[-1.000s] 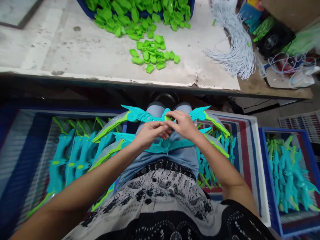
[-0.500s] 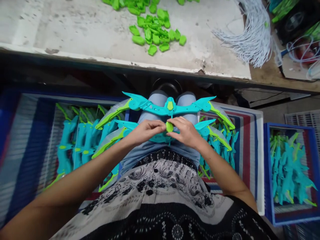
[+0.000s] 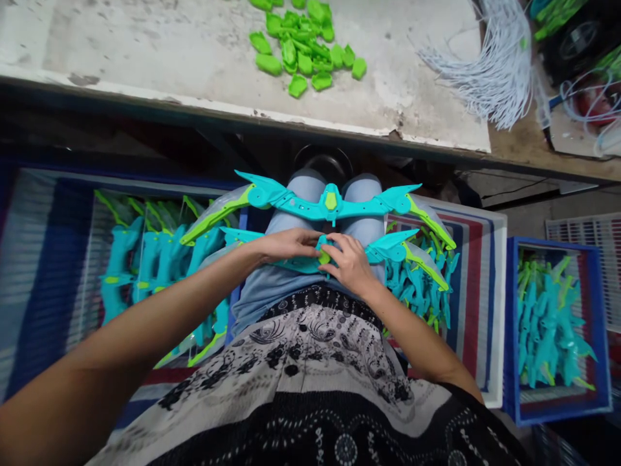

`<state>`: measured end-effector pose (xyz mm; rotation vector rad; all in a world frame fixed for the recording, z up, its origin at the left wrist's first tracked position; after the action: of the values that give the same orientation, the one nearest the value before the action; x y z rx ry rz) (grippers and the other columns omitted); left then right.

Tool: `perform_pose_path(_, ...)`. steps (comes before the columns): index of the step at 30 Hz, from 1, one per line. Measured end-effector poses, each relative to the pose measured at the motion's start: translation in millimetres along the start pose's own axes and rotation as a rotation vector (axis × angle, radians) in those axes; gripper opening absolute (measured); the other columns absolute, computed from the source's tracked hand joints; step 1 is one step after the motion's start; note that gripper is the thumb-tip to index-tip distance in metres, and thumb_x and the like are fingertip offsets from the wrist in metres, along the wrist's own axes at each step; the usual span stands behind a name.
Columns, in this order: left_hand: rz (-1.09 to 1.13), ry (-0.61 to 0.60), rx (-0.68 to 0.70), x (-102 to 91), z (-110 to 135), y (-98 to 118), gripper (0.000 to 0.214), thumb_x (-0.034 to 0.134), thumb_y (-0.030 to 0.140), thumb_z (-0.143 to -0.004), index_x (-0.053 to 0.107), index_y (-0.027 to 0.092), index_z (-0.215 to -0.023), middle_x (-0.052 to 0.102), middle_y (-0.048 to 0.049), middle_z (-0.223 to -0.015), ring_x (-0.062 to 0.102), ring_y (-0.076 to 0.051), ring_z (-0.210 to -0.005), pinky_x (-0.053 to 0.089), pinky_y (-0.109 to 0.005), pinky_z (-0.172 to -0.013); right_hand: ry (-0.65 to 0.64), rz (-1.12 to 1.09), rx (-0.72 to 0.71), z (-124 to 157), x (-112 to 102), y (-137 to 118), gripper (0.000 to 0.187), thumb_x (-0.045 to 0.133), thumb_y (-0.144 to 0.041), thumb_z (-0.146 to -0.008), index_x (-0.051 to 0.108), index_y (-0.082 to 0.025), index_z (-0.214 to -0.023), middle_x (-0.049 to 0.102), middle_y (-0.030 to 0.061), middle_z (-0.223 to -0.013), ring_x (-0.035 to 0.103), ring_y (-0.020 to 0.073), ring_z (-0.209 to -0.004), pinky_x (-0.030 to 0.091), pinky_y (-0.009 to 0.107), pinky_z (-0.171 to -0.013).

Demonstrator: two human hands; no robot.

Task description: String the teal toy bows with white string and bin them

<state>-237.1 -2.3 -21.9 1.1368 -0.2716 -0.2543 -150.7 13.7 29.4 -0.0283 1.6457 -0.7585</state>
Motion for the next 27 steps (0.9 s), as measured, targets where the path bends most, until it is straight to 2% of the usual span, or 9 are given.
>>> perform_pose_path(3,-0.04,0.081,-0.024,-2.0,-4,-7,0.05,0.065,0.042,-0.068,0.062,0.012,-0.108,0.07,-0.0066,-0.092,0.063,-0.022,-0.086,0.047,-0.027,-0.069,0.008,0.022,0.071,4,2,6,0.039,0.072,-0.041,-0.079,0.068,-0.021,-0.113,0.059,0.0133,-0.127,0.052,0.0303,-0.119,0.045,0.045,-0.092)
perform_pose_path(6,-0.091,0.152,-0.013,-3.8,-5,-10,0.048,0.065,0.042,-0.068,0.062,0.012,-0.106,0.068,-0.0056,-0.088,0.062,-0.02,-0.082,0.046,-0.027,-0.067,-0.038,-0.027,0.132,9,8,11,0.042,0.07,-0.042,-0.081,0.065,-0.025,-0.12,0.06,0.0114,-0.13,0.055,0.029,-0.118,0.044,0.045,-0.094)
perform_pose_path(8,-0.142,0.164,0.01,-3.8,-4,-9,0.048,0.067,0.042,-0.068,0.062,0.012,-0.105,0.067,-0.0048,-0.088,0.061,-0.02,-0.081,0.046,-0.027,-0.069,-0.083,-0.082,0.196,11,13,16,0.053,0.069,-0.039,-0.083,0.055,-0.027,-0.133,0.065,0.0099,-0.124,0.061,0.0269,-0.111,0.044,0.044,-0.094)
perform_pose_path(11,-0.201,0.171,0.019,-4.4,-3,-7,0.052,0.068,0.043,-0.068,0.061,0.011,-0.108,0.067,-0.0049,-0.088,0.06,-0.02,-0.081,0.046,-0.028,-0.069,-0.156,-0.097,0.349,9,16,27,0.076,0.072,-0.038,-0.079,0.039,-0.022,-0.146,0.07,0.0106,-0.112,0.065,0.0283,-0.103,0.046,0.044,-0.091)
perform_pose_path(13,-0.196,0.177,0.016,-4.6,-4,-7,0.053,0.065,0.045,-0.07,0.061,0.011,-0.11,0.068,-0.0063,-0.091,0.06,-0.02,-0.082,0.046,-0.029,-0.07,-0.229,-0.08,0.416,4,18,30,0.079,0.075,-0.039,-0.076,0.041,-0.021,-0.145,0.071,0.0113,-0.11,0.066,0.0302,-0.103,0.047,0.044,-0.09)
perform_pose_path(17,-0.225,0.225,-0.013,-6.5,-4,-11,0.051,0.059,0.049,-0.072,0.064,0.009,-0.104,0.068,-0.0096,-0.092,0.061,-0.022,-0.082,0.046,-0.03,-0.069,-0.314,-0.06,0.482,-7,20,31,0.066,0.077,-0.04,-0.073,0.053,-0.025,-0.134,0.073,0.0072,-0.105,0.068,0.0292,-0.1,0.049,0.041,-0.087)
perform_pose_path(22,-0.385,0.328,-0.018,-11.7,6,-9,0.054,0.056,0.053,-0.075,0.066,0.008,-0.104,0.07,-0.0096,-0.085,0.061,-0.023,-0.075,0.045,-0.031,-0.066,-0.328,-0.061,0.492,-12,21,29,0.063,0.077,-0.044,-0.073,0.056,-0.027,-0.13,0.074,0.0058,-0.104,0.069,0.029,-0.1,0.05,0.038,-0.084)
perform_pose_path(27,-0.358,0.349,0.029,-24.3,18,4,0.051,0.058,0.052,-0.077,0.066,0.012,-0.107,0.073,-0.0064,-0.084,0.064,-0.022,-0.073,0.049,-0.03,-0.067,-0.291,-0.065,0.387,-25,17,19,0.066,0.074,-0.048,-0.076,0.053,-0.027,-0.134,0.074,0.0068,-0.106,0.068,0.0296,-0.102,0.047,0.039,-0.087)
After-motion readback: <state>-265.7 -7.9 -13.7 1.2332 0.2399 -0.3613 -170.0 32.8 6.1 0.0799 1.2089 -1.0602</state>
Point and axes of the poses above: each hand's wrist, its own z-axis away from the middle knuckle, its own x-axis out of the palm, y = z × x, the point moved 9 cm from there along -z, towards the middle knuckle
